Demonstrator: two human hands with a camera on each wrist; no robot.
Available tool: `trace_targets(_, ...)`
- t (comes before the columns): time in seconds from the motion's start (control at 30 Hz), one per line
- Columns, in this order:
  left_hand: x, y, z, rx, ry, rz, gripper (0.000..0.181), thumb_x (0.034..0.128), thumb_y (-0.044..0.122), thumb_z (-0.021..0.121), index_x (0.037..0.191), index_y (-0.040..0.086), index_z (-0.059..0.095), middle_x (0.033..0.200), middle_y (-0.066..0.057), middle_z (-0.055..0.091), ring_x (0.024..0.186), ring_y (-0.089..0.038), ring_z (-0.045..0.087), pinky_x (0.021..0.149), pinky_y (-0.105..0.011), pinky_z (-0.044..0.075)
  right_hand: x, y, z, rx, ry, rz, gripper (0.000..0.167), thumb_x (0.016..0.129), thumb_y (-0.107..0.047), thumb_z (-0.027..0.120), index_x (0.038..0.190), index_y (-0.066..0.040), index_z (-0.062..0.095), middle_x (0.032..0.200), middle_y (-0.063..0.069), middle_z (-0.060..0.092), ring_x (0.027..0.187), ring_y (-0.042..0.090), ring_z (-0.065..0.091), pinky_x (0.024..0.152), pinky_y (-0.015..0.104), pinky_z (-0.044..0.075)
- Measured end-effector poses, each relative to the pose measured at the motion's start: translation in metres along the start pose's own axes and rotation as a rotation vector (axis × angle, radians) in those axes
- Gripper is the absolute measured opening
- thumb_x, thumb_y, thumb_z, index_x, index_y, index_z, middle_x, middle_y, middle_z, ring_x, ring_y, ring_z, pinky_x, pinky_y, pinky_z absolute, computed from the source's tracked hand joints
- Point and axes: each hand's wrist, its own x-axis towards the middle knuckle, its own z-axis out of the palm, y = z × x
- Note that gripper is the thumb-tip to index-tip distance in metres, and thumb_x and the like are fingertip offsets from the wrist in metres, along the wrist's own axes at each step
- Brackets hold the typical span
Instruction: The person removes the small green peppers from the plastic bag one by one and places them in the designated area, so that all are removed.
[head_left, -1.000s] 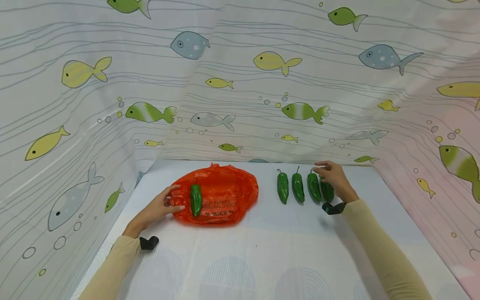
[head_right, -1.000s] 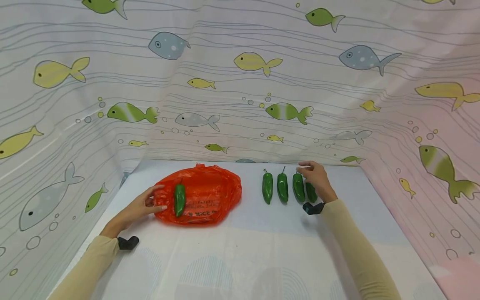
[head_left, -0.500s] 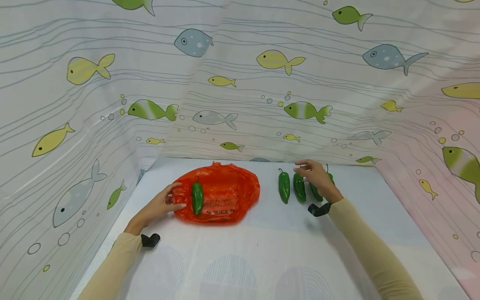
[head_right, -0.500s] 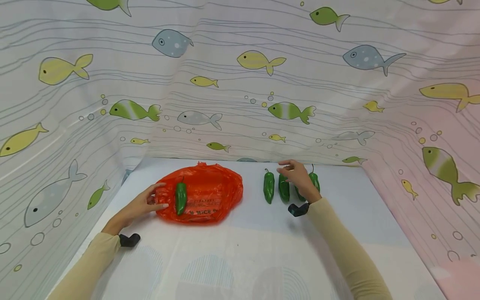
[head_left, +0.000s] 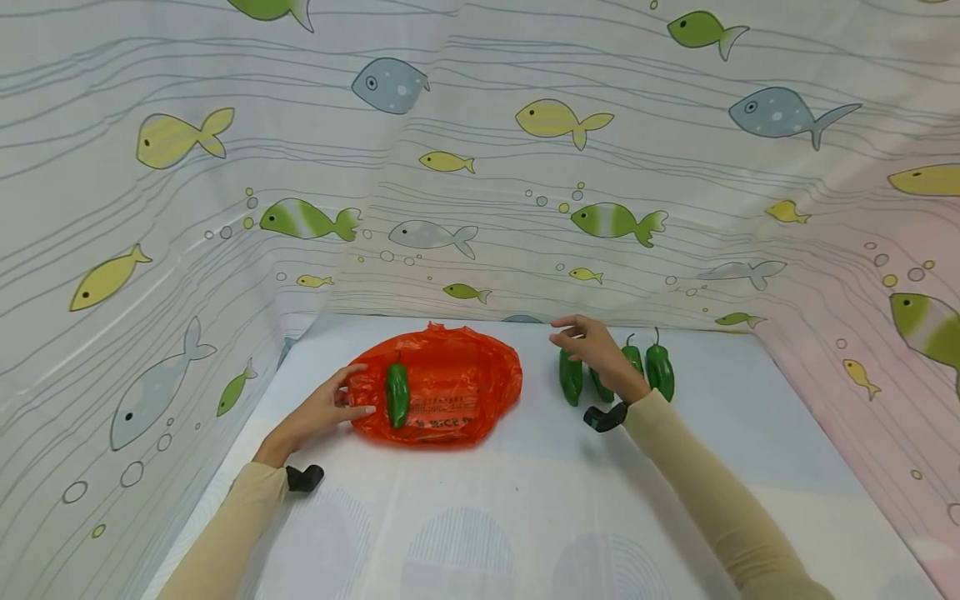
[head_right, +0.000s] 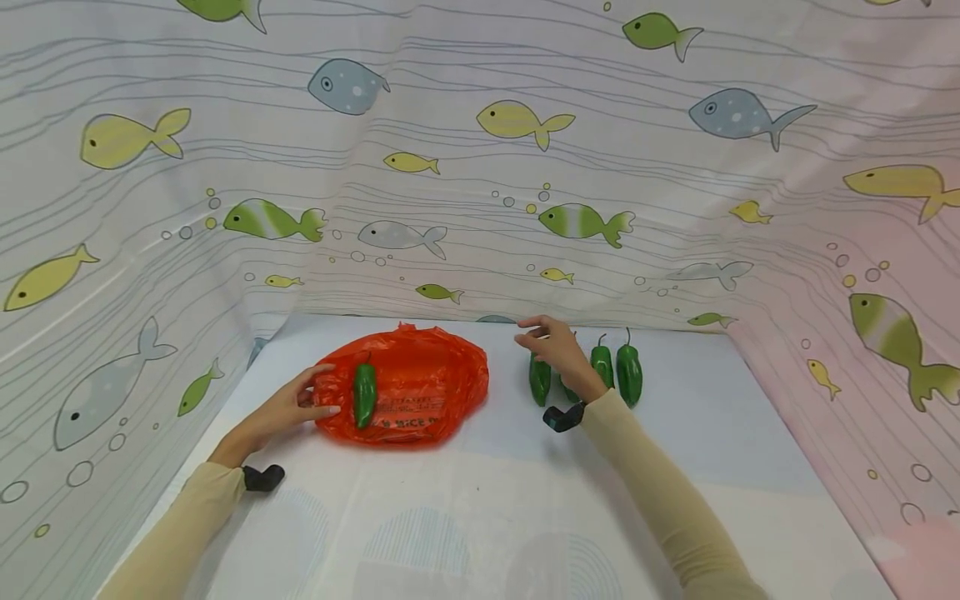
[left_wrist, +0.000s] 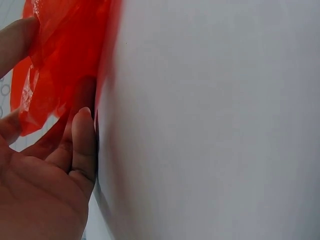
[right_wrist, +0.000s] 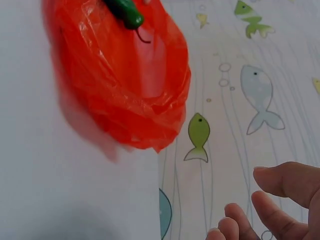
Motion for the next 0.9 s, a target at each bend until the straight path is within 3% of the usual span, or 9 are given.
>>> trace_targets(0.53, -0.002, 0.004, 0.001, -0.034, 0.006, 0.013, 0.087, 0.0930, 0.024, 0.079, 0.161, 0.012, 0.026, 0.151, -0.024, 0.041, 0.127, -0.043, 0.051, 0.098, -0.049, 0.050, 0.010, -0.022, 0.062, 0.018, -0.045, -0.005, 0.036, 0.098, -0.025, 0.072, 0.131, -0.012, 0.065, 0.121, 0.013, 0.065, 0.119, 0.044, 0.057, 0.098, 0.060, 0.049)
trace_targets(0.7, -0.003, 0.005, 0.001, -0.040, 0.004, 0.017, 0.087, 0.0926, 0.024, 0.079, 0.161, 0.012, 0.026, 0.152, -0.023, 0.040, 0.128, -0.043, 0.050, 0.099, -0.050, 0.050, 0.013, -0.027, 0.078, -0.012, -0.076, -0.002, 0.042, 0.097, -0.026, 0.073, 0.134, -0.009, 0.064, 0.120, 0.011, 0.065, 0.111, 0.034, 0.060, 0.091, 0.050, 0.055)
trace_targets(0.9, -0.003, 0.004, 0.001, -0.041, 0.000, 0.025, 0.087, 0.0922, 0.024, 0.079, 0.160, 0.013, 0.027, 0.151, -0.023, 0.041, 0.126, -0.043, 0.051, 0.097, -0.046, 0.051, 0.017, -0.029, 0.098, -0.020, -0.117, -0.012, 0.042, 0.097, -0.027, 0.074, 0.134, -0.010, 0.064, 0.117, 0.009, 0.065, 0.111, 0.034, 0.060, 0.086, 0.040, 0.056)
